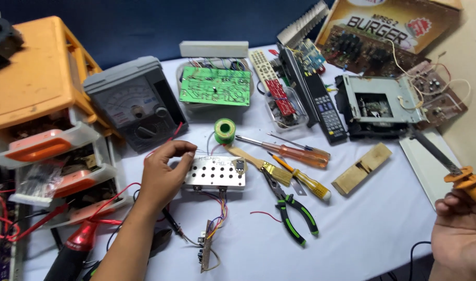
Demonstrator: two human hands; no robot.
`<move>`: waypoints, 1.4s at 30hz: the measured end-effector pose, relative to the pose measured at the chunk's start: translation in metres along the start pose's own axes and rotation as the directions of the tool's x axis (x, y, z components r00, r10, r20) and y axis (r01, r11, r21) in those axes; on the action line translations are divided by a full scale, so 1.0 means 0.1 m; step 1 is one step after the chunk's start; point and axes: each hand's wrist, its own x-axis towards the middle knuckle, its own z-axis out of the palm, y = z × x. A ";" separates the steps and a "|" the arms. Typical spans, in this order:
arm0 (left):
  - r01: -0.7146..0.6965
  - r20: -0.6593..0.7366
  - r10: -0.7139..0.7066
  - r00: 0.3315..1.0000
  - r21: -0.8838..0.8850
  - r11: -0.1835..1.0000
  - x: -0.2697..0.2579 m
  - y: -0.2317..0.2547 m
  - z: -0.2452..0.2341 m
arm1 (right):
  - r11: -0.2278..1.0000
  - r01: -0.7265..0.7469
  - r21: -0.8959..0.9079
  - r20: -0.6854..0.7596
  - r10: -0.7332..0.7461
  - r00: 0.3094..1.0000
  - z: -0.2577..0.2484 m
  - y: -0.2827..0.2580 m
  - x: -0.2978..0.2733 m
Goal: Soldering multiple wires to a metal component on a workbench.
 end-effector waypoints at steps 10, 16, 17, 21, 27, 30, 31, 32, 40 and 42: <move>-0.004 0.043 0.002 0.999 0.044 0.999 -0.04 -0.03 0.03 | 0.975 -0.090 0.202 -0.186 0.129 0.974 0.09 0.22 -0.12; 0.000 0.041 -0.005 0.999 0.098 0.995 -0.06 -0.02 0.01 | 0.966 -0.134 0.221 -0.158 0.171 0.972 0.14 0.25 -0.24; 0.002 0.041 -0.006 0.999 0.098 0.995 -0.07 -0.01 0.01 | 0.966 -0.135 0.219 -0.157 0.172 0.972 0.16 0.25 -0.24; 0.035 0.015 -0.036 0.999 0.061 0.998 -0.08 -0.01 0.01 | 0.933 -0.225 0.282 -0.138 0.272 0.952 0.25 0.25 -0.27; 0.018 0.015 -0.019 1.000 0.083 0.996 -0.09 -0.02 0.02 | 0.923 -0.296 0.245 -0.147 0.337 0.930 0.25 0.32 -0.25; 0.022 0.019 -0.024 1.000 0.084 0.996 -0.08 -0.02 0.03 | 0.887 -0.346 0.306 -0.127 0.398 0.909 0.27 0.24 -0.30; 0.030 0.020 -0.032 0.999 0.087 0.996 -0.08 -0.03 0.03 | 0.850 -0.384 0.362 -0.117 0.450 0.886 0.28 0.20 -0.33; 0.030 0.021 -0.032 0.999 0.087 0.996 -0.08 -0.03 0.03 | 0.849 -0.384 0.362 -0.118 0.450 0.885 0.23 0.20 -0.33; 0.009 0.015 -0.010 1.000 0.059 0.998 -0.08 -0.03 0.03 | 0.757 -0.653 0.020 0.103 0.648 0.754 -0.29 0.30 -0.18; 0.005 0.018 -0.006 1.000 0.069 0.998 -0.08 -0.03 0.02 | 0.738 -0.673 -0.039 0.135 0.672 0.729 -0.42 0.39 -0.11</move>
